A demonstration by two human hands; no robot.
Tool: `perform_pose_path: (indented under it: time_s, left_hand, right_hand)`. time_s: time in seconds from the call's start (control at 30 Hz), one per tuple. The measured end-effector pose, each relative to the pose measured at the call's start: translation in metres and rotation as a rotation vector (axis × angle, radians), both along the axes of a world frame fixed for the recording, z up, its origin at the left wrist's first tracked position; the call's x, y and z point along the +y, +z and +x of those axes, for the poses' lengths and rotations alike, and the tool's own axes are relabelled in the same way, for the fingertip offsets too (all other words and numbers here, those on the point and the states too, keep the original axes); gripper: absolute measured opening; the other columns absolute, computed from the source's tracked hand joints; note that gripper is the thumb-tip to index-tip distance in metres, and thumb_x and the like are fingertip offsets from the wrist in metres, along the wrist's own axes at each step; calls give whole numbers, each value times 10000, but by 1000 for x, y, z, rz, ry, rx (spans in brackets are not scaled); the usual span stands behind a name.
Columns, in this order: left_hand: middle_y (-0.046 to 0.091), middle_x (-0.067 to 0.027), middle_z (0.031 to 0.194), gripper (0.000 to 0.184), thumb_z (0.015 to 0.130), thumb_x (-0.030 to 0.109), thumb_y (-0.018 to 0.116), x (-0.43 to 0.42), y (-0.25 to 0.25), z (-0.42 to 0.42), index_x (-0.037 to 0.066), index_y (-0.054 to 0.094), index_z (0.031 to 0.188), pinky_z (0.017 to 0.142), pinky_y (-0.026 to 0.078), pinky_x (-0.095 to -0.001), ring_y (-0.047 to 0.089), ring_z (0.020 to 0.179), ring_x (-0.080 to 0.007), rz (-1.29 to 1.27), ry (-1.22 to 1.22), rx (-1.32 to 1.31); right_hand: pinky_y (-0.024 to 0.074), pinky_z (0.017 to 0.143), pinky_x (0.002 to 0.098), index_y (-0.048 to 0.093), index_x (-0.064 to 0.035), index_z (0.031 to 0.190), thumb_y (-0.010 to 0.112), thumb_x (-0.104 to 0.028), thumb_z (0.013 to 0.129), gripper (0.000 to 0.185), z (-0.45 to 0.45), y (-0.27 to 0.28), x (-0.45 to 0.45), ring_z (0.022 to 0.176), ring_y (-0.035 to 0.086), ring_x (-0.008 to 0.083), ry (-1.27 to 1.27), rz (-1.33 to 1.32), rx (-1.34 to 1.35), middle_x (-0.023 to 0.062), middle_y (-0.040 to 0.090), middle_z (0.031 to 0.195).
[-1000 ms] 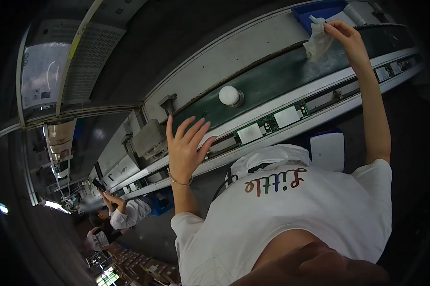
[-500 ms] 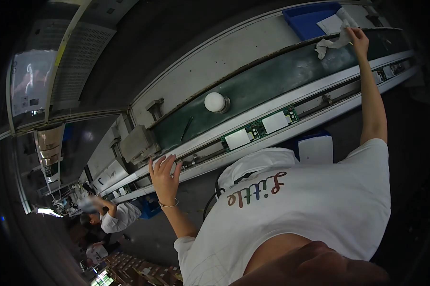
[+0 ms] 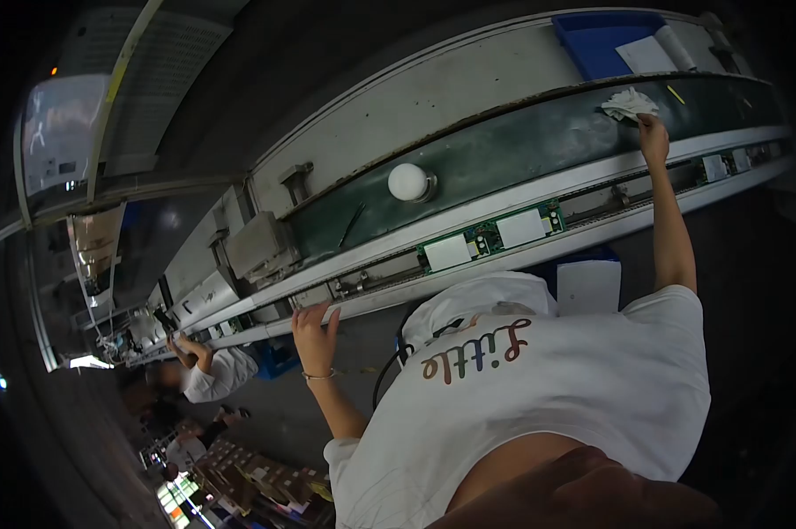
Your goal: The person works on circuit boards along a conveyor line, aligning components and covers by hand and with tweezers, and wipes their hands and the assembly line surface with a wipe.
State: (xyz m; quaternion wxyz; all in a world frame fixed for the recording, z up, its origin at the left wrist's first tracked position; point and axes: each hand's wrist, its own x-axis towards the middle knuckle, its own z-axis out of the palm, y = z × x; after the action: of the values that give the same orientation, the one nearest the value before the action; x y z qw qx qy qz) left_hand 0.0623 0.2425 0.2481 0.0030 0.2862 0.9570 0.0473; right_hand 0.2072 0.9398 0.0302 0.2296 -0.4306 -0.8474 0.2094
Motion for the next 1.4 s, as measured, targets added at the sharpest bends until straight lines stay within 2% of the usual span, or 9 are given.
perform_pose_path:
  time_s: [0.1, 0.23, 0.33, 0.5, 0.6, 0.73, 0.93, 1.3, 1.4]
  left_hand:
    - [663, -110, 898, 264, 821, 252, 654, -11, -7, 9, 67, 670, 1009, 955, 387, -450, 601, 901, -294, -66, 151, -196]
    - [672, -129, 902, 301, 823, 303, 644, -46, -33, 29, 65, 677, 1005, 911, 419, -442, 623, 864, -304, -15, 261, -265]
    - [672, -149, 907, 329, 814, 337, 646, -65, -45, 51, 56, 683, 982, 820, 475, -421, 629, 843, -329, -64, 351, -303]
    - [667, -161, 922, 360, 797, 350, 656, -85, -75, 78, 53, 676, 1000, 748, 508, -407, 628, 864, -348, -76, 493, -443]
    - [656, -196, 909, 357, 801, 325, 664, -94, -93, 86, 39, 666, 1016, 735, 506, -398, 636, 862, -345, -34, 582, -580]
    - [665, -156, 956, 345, 800, 343, 651, -104, -112, 94, 93, 676, 1037, 784, 508, -404, 632, 898, -328, -89, 599, -645]
    - [666, -165, 952, 359, 800, 341, 647, -109, -125, 106, 79, 672, 1044, 789, 507, -398, 642, 896, -319, 2, 706, -707]
    - [658, -184, 965, 332, 829, 303, 611, -152, -149, 150, 69, 661, 1060, 821, 489, -376, 634, 932, -323, 12, 835, -872]
    - [662, -176, 953, 325, 831, 303, 606, -159, -154, 139, 76, 664, 1057, 818, 491, -375, 636, 924, -321, 9, 804, -893]
  right_hand:
    - [465, 815, 418, 583, -137, 1194, 535, -78, 819, 383, -1, -42, 30, 988, 589, 350, 197, 143, -184, 183, 623, 1069]
    - [436, 873, 446, 372, -237, 1378, 550, -87, 790, 632, -15, -28, 23, 1067, 545, 366, -91, -73, -556, 143, 589, 1171]
    - [447, 853, 452, 419, -248, 1352, 554, -114, 811, 574, -18, -4, -2, 1068, 546, 356, -96, 48, -622, 110, 582, 1200]
    - [456, 814, 379, 645, -123, 1114, 654, -161, 811, 306, -28, -10, -75, 1002, 595, 257, 228, -14, 9, 105, 667, 1013]
    - [450, 794, 332, 673, -62, 1024, 683, -136, 794, 242, -41, 23, -150, 896, 606, 194, 273, -375, 52, 92, 679, 883]
    - [447, 774, 297, 670, -57, 1019, 687, -113, 788, 238, -28, 15, -201, 817, 589, 169, 468, -312, 42, 73, 658, 836]
    - [432, 743, 275, 666, -28, 871, 720, -79, 741, 150, -30, 52, -279, 766, 575, 155, 627, -687, 4, 57, 626, 772]
    - [428, 670, 266, 646, -24, 801, 705, -97, 754, 104, -68, 88, -383, 744, 566, 180, 927, -725, -231, 66, 610, 732]
    - [451, 664, 291, 634, -17, 842, 681, -100, 773, 118, -77, 96, -416, 760, 575, 216, 1104, -578, -46, 84, 607, 791]
